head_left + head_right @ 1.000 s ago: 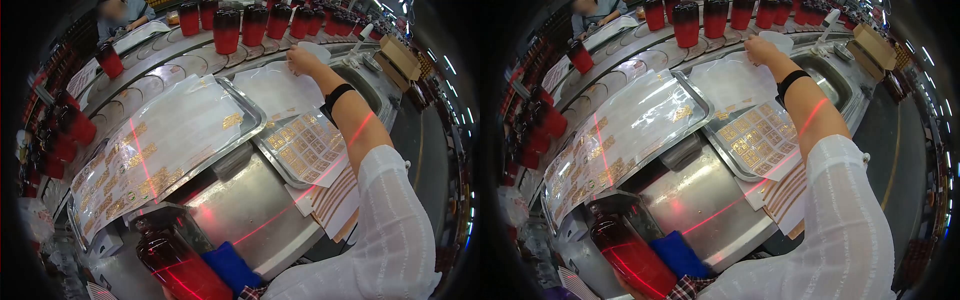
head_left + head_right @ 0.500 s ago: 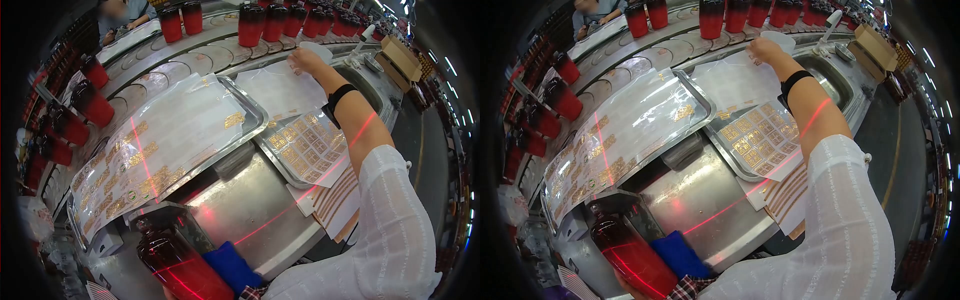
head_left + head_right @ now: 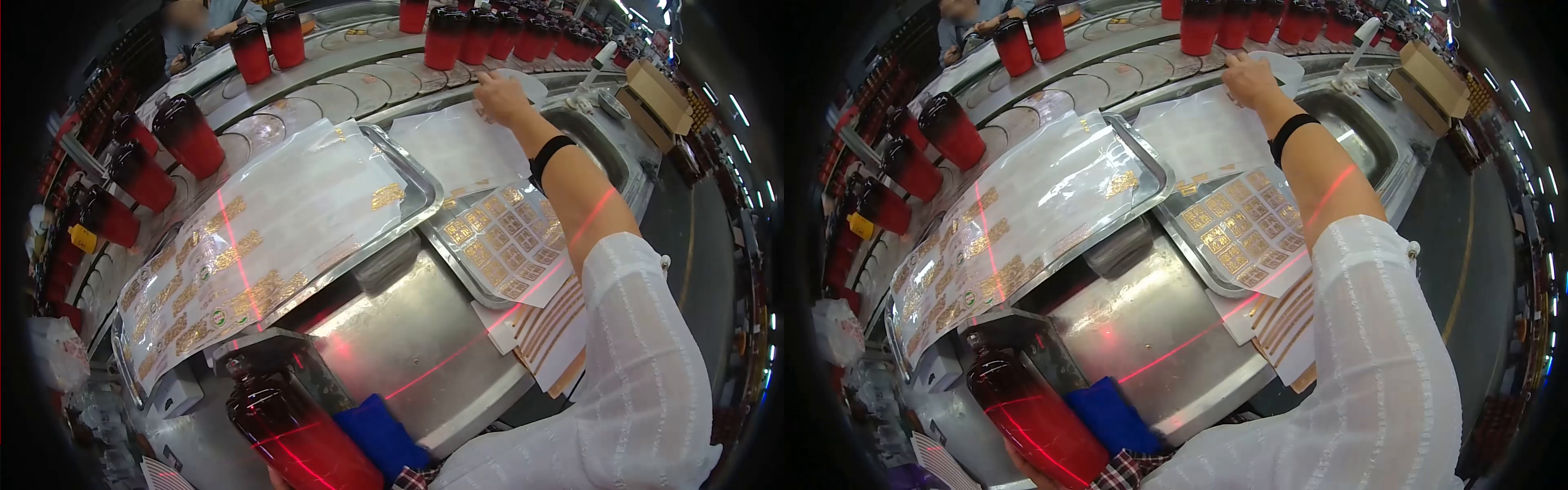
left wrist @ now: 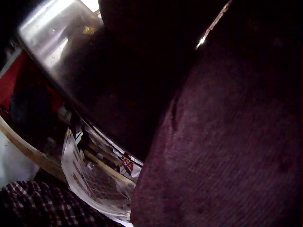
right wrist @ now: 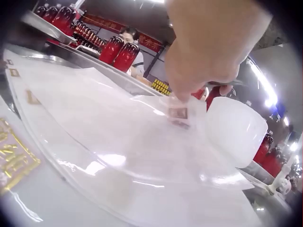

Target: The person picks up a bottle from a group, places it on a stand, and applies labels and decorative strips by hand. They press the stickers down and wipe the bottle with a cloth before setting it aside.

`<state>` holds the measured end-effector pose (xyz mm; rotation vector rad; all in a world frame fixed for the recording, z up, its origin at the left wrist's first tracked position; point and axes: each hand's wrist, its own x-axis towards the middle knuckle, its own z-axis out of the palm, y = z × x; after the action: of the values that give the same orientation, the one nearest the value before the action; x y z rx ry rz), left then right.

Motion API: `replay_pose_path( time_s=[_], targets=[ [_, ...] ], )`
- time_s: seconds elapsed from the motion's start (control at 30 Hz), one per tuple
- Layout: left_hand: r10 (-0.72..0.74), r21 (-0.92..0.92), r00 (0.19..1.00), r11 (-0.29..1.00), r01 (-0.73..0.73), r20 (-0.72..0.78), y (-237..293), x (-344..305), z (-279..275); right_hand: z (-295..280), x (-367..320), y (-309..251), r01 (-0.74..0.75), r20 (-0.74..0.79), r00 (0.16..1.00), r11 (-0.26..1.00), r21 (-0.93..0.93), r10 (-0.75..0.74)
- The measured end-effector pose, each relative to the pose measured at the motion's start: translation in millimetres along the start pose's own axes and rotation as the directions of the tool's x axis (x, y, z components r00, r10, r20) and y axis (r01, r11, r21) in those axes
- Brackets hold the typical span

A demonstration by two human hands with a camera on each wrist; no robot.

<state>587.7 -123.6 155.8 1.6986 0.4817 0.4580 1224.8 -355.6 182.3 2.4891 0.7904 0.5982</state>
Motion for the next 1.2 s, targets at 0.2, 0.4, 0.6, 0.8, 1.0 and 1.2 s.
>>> replay_pose_path(
  time_s=[0.2,0.4,0.6,0.8,1.0,1.2],
  targets=[
    [0.071,-0.063,0.997,0.995,-0.072,-0.007,-0.2,2.9,4.6,-11.3,2.5,-16.6,-0.071,0.114,0.991,0.997,0.011,0.070],
    [-0.213,-0.231,0.977,0.951,0.205,-0.010,11.7,-1.6,7.4,-5.7,1.5,-11.2,0.162,-0.127,0.979,0.986,0.035,-0.156],
    [-0.211,-0.253,0.977,0.947,0.198,-0.025,16.5,0.3,11.3,-0.3,-6.1,6.6,-0.103,-0.173,0.973,0.956,0.274,0.154],
    [0.186,0.028,0.982,0.982,-0.187,0.027,20.5,13.4,13.8,-25.9,4.5,-1.3,0.151,-0.249,0.968,0.842,0.518,-0.020],
    [-0.069,-0.192,0.997,0.980,0.060,-0.040,32.1,13.5,18.4,-70.6,25.7,-51.0,-0.251,0.387,0.910,0.548,0.798,-0.148],
    [0.160,-0.036,0.986,0.986,-0.162,-0.053,-21.2,-2.9,1.3,19.8,8.9,-93.9,-0.073,0.194,0.980,0.853,0.518,-0.034]
  ],
)
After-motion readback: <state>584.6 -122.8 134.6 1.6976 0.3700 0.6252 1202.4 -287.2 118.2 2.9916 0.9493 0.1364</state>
